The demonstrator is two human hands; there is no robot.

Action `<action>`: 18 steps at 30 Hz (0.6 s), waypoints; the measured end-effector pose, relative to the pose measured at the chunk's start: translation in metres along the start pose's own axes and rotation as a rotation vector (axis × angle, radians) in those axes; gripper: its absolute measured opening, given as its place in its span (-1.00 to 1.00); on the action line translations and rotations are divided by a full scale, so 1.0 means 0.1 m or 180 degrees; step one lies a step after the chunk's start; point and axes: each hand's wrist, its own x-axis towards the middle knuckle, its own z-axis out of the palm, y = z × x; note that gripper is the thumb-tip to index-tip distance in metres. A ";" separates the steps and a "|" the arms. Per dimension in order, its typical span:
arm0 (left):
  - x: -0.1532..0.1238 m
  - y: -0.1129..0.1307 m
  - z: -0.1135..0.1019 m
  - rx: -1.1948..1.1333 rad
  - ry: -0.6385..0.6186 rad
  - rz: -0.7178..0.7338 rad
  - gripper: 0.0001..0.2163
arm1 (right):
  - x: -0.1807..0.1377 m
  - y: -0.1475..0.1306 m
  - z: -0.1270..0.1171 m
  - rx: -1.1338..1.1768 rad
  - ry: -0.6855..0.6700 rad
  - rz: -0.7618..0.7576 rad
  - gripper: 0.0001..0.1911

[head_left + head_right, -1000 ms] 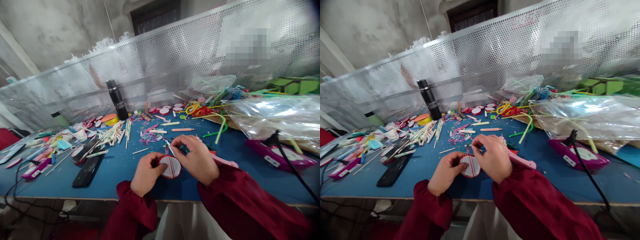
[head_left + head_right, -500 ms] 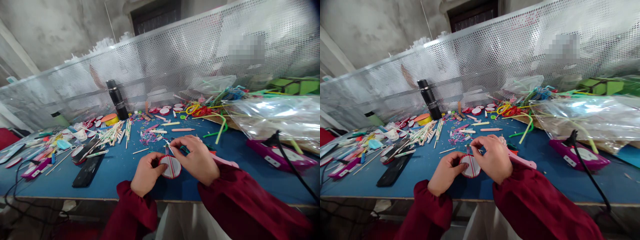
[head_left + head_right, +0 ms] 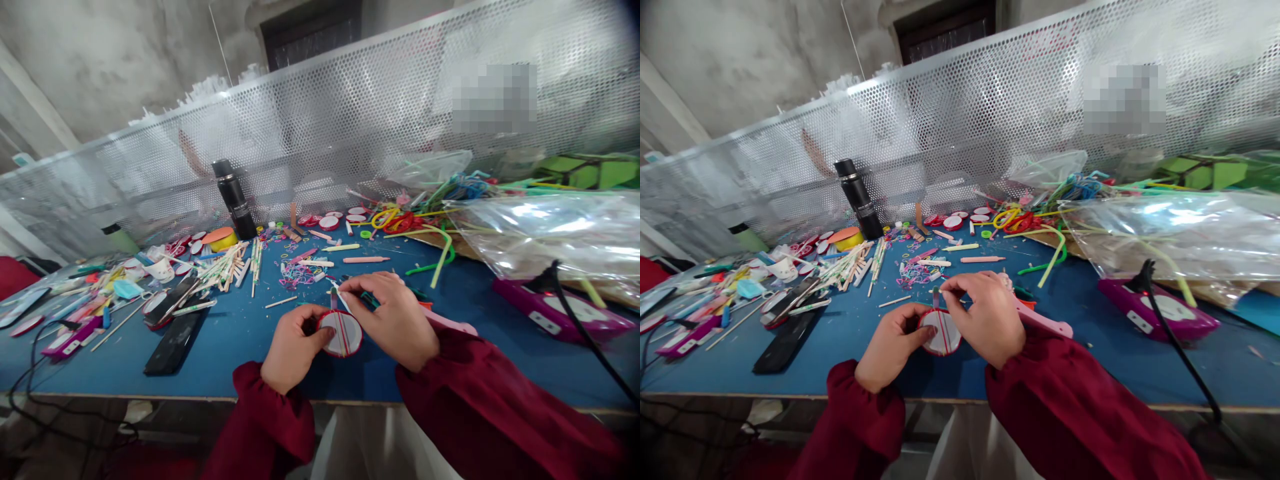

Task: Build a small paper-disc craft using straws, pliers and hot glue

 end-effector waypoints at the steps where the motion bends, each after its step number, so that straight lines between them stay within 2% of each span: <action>1: 0.00 0.00 0.00 0.0009 -0.0001 0.0009 -0.82 | 0.00 0.00 0.00 -0.0006 -0.0009 0.0018 -0.91; 18: 0.00 -0.04 -0.01 0.0001 -0.0021 0.0002 -0.81 | -0.01 0.03 0.01 -0.0073 -0.0189 0.0095 -0.85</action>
